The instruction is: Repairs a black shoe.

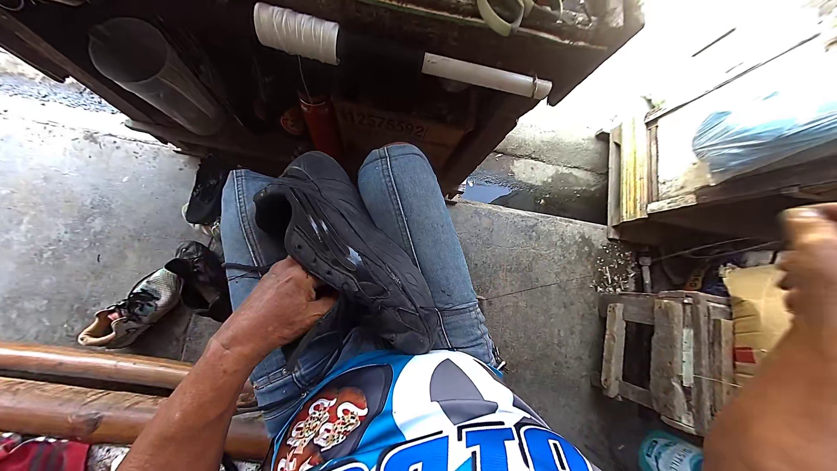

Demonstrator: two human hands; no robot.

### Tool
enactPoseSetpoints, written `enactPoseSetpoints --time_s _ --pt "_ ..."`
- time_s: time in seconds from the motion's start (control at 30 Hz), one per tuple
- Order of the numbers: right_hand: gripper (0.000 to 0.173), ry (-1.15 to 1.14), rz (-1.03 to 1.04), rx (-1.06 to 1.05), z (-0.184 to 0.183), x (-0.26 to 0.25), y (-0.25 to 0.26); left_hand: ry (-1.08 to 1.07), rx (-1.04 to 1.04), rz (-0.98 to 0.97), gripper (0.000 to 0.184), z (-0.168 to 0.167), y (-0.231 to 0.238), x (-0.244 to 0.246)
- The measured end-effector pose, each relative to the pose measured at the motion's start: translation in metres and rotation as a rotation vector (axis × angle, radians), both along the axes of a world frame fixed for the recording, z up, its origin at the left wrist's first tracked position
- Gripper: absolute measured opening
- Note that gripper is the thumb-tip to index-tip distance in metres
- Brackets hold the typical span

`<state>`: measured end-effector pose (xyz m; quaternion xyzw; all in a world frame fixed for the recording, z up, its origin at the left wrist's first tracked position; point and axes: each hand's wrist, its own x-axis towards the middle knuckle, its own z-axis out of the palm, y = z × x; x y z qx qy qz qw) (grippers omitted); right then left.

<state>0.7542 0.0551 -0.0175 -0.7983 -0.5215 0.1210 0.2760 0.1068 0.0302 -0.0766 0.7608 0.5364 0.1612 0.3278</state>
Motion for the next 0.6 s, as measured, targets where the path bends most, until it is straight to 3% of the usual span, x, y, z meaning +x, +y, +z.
enactPoseSetpoints --time_s 0.1,0.23,0.3,0.37,0.43,0.5,0.6 --pt "0.042 0.075 0.309 -0.198 -0.001 -0.150 -0.001 -0.016 0.099 -0.029 0.026 0.004 -0.001 -0.009" --pt "0.054 0.475 0.879 -0.312 -0.028 -0.289 -0.033 -0.118 0.042 0.041 0.045 0.016 0.002 -0.075" --pt "0.052 0.425 1.041 -0.345 -0.033 -0.314 -0.038 -0.072 0.066 0.261 0.047 0.023 0.000 -0.113" --pt "0.045 0.360 1.121 -0.315 -0.040 -0.320 -0.036 -0.202 0.101 0.458 0.038 0.021 -0.004 -0.131" --pt "0.046 0.351 1.149 -0.329 -0.041 -0.320 -0.032 -0.628 0.076 0.440 0.027 0.024 -0.007 -0.117" --pt "0.044 0.392 1.157 -0.361 -0.038 -0.321 -0.027 -1.052 -0.029 0.388 0.034 0.028 -0.008 -0.089" --pt "0.044 0.452 1.147 -0.371 -0.040 -0.326 -0.022 -1.373 -0.159 0.350 0.046 0.029 -0.005 -0.068"
